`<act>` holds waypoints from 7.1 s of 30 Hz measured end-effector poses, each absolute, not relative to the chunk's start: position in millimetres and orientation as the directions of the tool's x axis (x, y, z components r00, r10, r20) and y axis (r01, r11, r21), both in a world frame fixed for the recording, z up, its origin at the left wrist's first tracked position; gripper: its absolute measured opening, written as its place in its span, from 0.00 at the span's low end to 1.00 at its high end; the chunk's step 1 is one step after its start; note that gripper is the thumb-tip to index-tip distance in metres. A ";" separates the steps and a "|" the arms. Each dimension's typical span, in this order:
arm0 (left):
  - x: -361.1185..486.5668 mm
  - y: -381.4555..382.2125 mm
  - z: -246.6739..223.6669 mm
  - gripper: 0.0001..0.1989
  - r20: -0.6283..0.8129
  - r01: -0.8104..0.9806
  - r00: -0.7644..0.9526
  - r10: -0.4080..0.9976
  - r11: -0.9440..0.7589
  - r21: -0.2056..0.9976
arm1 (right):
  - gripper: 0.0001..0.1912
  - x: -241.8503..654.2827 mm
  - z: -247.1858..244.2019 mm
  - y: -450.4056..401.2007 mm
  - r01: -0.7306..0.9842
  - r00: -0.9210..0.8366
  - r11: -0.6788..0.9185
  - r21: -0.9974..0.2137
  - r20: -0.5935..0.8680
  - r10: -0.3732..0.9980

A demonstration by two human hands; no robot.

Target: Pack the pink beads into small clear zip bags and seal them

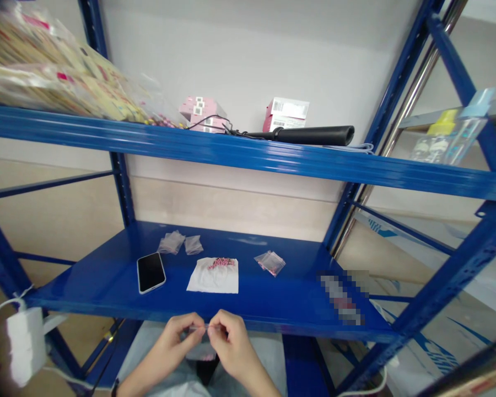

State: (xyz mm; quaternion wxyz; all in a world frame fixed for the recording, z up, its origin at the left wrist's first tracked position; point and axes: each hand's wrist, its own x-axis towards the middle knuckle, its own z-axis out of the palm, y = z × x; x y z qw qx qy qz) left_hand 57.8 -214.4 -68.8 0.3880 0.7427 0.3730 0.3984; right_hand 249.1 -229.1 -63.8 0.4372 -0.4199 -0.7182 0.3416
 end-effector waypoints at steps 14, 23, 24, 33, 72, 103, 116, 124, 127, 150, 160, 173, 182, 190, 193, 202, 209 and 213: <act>47.2 -203.3 -68.7 0.16 0.305 0.250 0.413 0.858 -0.429 0.868 | 0.12 262.5 -59.8 -222.5 0.352 -0.286 0.346 -0.870 0.252 0.924; 46.0 -206.5 -63.1 0.19 0.272 0.282 0.419 0.866 -0.409 0.868 | 0.19 267.6 -60.5 -218.6 0.478 -0.318 0.387 -0.789 0.256 0.913; 46.0 -206.5 -63.4 0.19 0.273 0.284 0.421 0.865 -0.411 0.866 | 0.19 269.0 -60.5 -218.1 0.480 -0.324 0.380 -0.791 0.243 0.914; 56.6 -215.2 -66.8 0.17 0.309 0.311 0.498 0.810 -0.500 0.809 | 0.11 268.4 -53.6 -222.3 0.437 -0.465 0.453 -0.777 0.236 0.853; 50.5 -191.6 -38.7 0.16 0.415 0.442 0.464 0.783 -0.611 0.657 | 0.13 275.0 -15.2 -205.7 0.566 -0.483 0.709 -0.420 0.528 0.698; 25.3 -202.6 -43.6 0.40 0.267 0.233 0.752 0.603 -0.621 0.748 | 0.15 256.0 -32.8 -265.7 0.643 -0.626 0.645 -0.414 0.201 0.753; 32.5 -151.7 -44.5 0.29 0.303 -0.194 0.499 0.812 -0.236 0.952 | 0.14 288.8 -12.6 -165.3 0.557 -0.240 0.507 -0.658 0.458 0.856; 72.9 -101.6 -59.3 0.24 0.290 -0.413 0.136 0.947 -0.212 0.886 | 0.15 252.1 -54.6 -72.7 0.899 -0.202 0.336 -0.281 0.414 0.888; 73.9 -102.2 -65.4 0.23 0.312 -0.375 0.122 0.942 -0.247 0.893 | 0.14 245.1 -63.4 -69.2 0.933 -0.200 0.296 -0.206 0.386 0.901; 72.7 -103.8 -74.8 0.21 0.334 -0.283 0.154 0.930 -0.282 0.917 | 0.16 240.8 -53.6 -49.1 0.970 -0.206 0.224 -0.090 0.178 0.962; 74.8 -102.7 -73.6 0.19 0.310 -0.313 0.145 0.940 -0.253 0.915 | 0.13 256.0 -30.0 -60.6 0.918 -0.230 0.296 -0.263 0.256 0.939; 77.2 -113.1 -57.0 0.21 0.266 -0.397 0.121 0.956 -0.199 0.896 | 0.12 243.3 10.7 -72.2 0.474 -0.468 0.574 -0.667 0.361 0.806; 53.4 -107.1 -70.1 0.18 0.119 -0.501 -0.217 0.969 -0.215 0.838 | 0.15 225.8 -41.0 5.9 0.750 -0.348 0.433 -0.499 0.259 0.901; 51.2 -109.4 -76.2 0.19 0.131 -0.470 -0.160 0.978 -0.192 0.861 | 0.13 208.8 -53.7 24.1 0.805 -0.422 0.456 -0.379 0.175 0.890; 51.1 -110.0 -76.0 0.19 0.130 -0.488 -0.154 0.979 -0.190 0.852 | 0.14 209.8 -53.8 23.8 0.811 -0.430 0.459 -0.363 0.164 0.888; 51.2 -108.8 -74.7 0.18 0.122 -0.544 -0.193 0.974 -0.210 0.813 | 0.11 196.3 -45.1 13.8 0.809 -0.461 0.479 -0.340 0.138 0.876; 50.9 -109.0 -76.8 0.19 0.156 -0.506 -0.147 0.977 -0.210 0.836 | 0.08 193.9 -16.2 1.9 0.753 -0.484 0.523 -0.399 0.202 0.851; 51.5 -110.1 -74.2 0.20 0.137 -0.510 -0.129 0.982 -0.184 0.840 | 0.10 206.2 18.8 -20.7 0.585 -0.548 0.603 -0.542 0.284 0.787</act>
